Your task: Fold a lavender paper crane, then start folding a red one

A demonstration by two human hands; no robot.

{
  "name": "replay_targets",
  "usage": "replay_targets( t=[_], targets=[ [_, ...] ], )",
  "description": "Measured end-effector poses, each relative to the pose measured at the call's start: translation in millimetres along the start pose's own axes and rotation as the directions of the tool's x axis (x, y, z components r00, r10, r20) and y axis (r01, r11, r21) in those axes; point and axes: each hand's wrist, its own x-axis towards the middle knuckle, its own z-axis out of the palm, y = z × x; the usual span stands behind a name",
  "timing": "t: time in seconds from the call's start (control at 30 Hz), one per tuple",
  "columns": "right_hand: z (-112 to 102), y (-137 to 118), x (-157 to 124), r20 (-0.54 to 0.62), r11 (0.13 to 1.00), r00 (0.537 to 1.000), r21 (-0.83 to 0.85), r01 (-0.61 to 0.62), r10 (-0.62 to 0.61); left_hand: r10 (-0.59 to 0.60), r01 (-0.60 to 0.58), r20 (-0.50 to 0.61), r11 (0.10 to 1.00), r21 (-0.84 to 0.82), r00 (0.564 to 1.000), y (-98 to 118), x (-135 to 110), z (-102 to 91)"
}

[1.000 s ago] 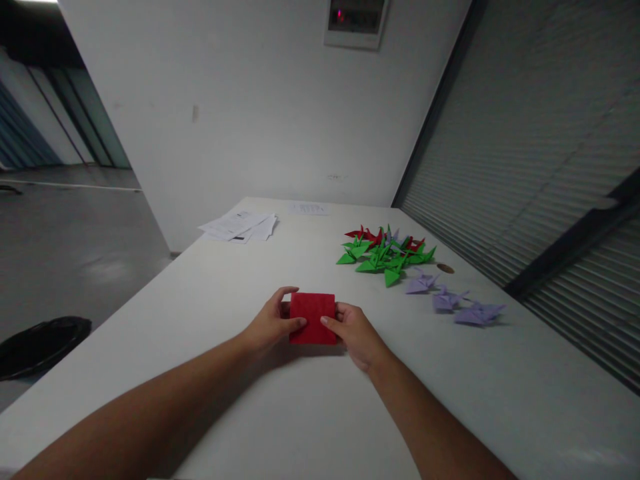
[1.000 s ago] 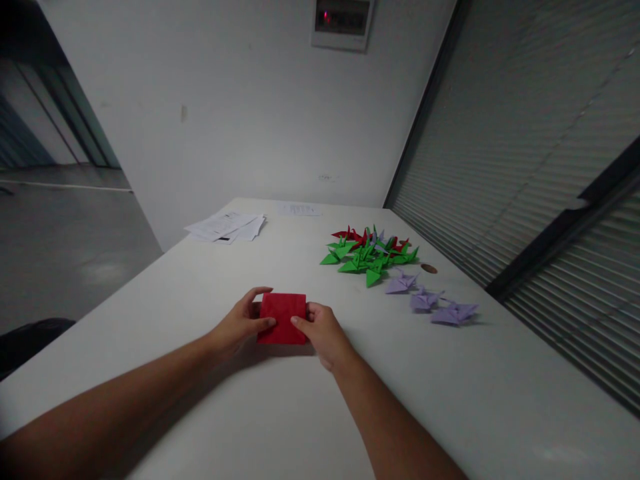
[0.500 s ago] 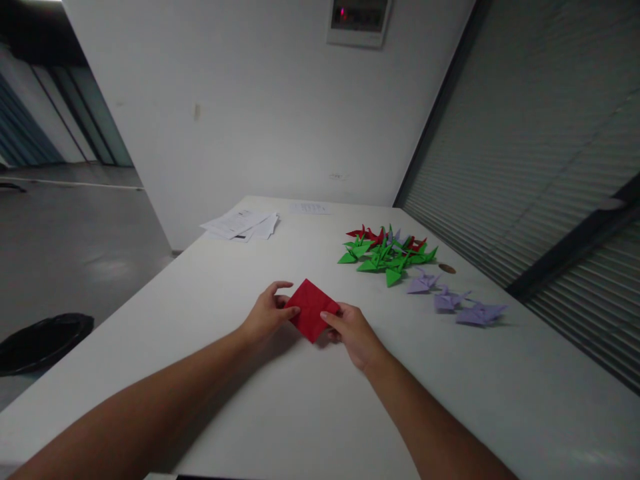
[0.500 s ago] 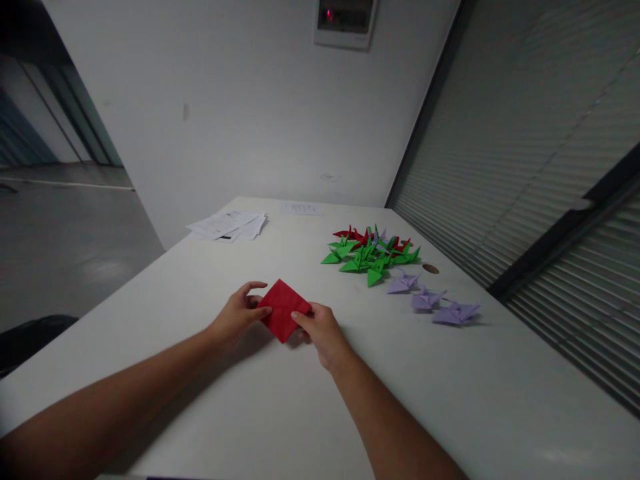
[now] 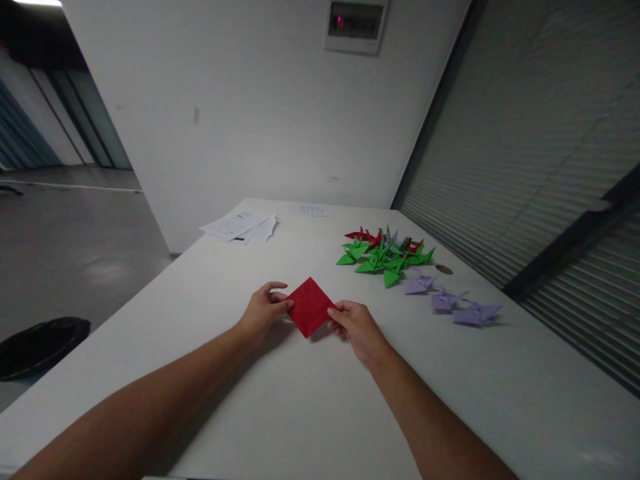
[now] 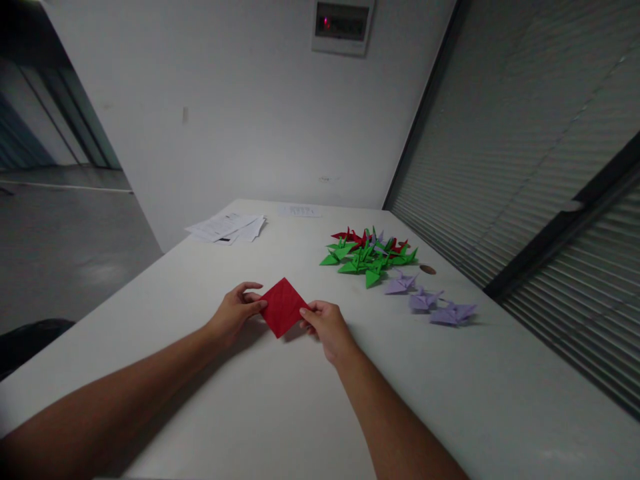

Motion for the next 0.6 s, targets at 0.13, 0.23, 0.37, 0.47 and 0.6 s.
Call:
replay_targets(
  t=[0.13, 0.23, 0.37, 0.47, 0.6],
  targets=[
    [-1, 0, 0, -0.001, 1.000, 1.000, 0.029, -0.006, 0.006, -0.010, 0.009, -0.024, 0.998, -0.061, 1.000, -5, 2, -2.0],
    [1, 1, 1, 0.000, 0.996, 1.000, 0.085, -0.006, 0.006, -0.060, 0.057, -0.015, 0.986, -0.158, 0.998, -5, 0, 1.9],
    [5, 2, 1, 0.012, 0.986, 1.000, 0.164, -0.011, 0.010, -0.126, 0.134, 0.051, 0.961, -0.243, 0.991, -3, -5, 9.8],
    [9, 2, 1, 0.017, 0.979, 1.000, 0.202, -0.016, 0.013, -0.140, 0.157, 0.079, 0.947, -0.281, 0.987, -4, -6, 11.6],
    [13, 1, 1, 0.018, 0.966, 1.000, 0.259, -0.014, 0.010, -0.129, 0.158, 0.108, 0.925, -0.344, 0.986, -5, -6, 11.2]
  ],
)
